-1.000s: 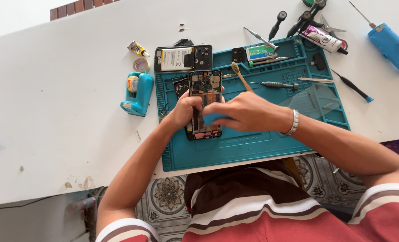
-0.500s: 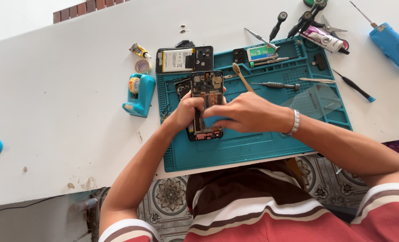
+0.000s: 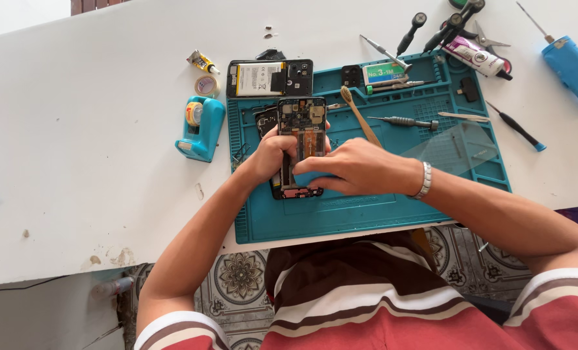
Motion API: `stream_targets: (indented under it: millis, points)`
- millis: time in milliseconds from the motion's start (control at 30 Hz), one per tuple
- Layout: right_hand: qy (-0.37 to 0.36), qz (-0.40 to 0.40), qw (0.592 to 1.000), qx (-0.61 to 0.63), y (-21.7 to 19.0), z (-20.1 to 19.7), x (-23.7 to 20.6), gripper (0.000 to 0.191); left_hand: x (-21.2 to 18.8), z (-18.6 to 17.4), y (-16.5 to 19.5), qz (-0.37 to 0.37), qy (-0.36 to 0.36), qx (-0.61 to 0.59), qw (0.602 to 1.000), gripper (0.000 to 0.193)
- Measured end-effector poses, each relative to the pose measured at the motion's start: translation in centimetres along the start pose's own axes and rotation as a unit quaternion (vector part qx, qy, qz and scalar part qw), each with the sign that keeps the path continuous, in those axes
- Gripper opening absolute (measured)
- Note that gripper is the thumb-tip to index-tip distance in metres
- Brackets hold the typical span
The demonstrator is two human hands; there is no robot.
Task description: The person holds a disassembled smartphone frame with its internal board exposed and repeatedly scrapes and cleans the inner edges and adhesive residue using a blue rubber tool. Near the end, the person aligns the black screen assembly over the frame and presses it into place.
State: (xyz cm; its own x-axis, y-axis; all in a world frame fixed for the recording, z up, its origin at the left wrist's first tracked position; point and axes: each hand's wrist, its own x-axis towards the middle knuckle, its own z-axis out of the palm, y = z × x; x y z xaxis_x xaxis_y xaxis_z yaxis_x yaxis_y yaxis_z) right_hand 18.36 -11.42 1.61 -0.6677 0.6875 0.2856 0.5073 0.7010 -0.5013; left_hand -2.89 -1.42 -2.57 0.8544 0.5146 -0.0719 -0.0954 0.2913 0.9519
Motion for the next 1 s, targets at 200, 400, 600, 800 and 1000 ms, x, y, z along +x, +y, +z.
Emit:
stream_targets:
  millis: [200, 400, 600, 800, 1000]
  points:
    - [0.022, 0.014, 1.000, -0.016, 0.1, -0.1, -0.2, 0.037, 0.1, 0.3, 0.2, -0.019, 0.014, 0.024, 0.999, 0.062]
    - [0.000, 0.028, 0.999, -0.033, 0.2, -0.3, -0.1, 0.038, 0.2, 0.3, 0.2, -0.012, 0.016, 0.013, 1.000, 0.062]
    - [-0.007, 0.020, 0.999, -0.039, 0.2, -0.4, 0.0, 0.038, 0.3, -0.2, -0.5, -0.004, 0.012, -0.005, 1.000, 0.064]
    - [0.010, 0.042, 0.999, -0.028, 0.2, -0.6, -0.1, 0.039, 0.6, -0.4, -1.1, -0.010, 0.021, 0.002, 1.000, 0.060]
    - [-0.003, 0.059, 0.998, -0.035, 0.2, -0.6, 0.0, 0.038, 0.2, 0.0, -0.3, -0.017, 0.028, 0.010, 0.999, 0.064]
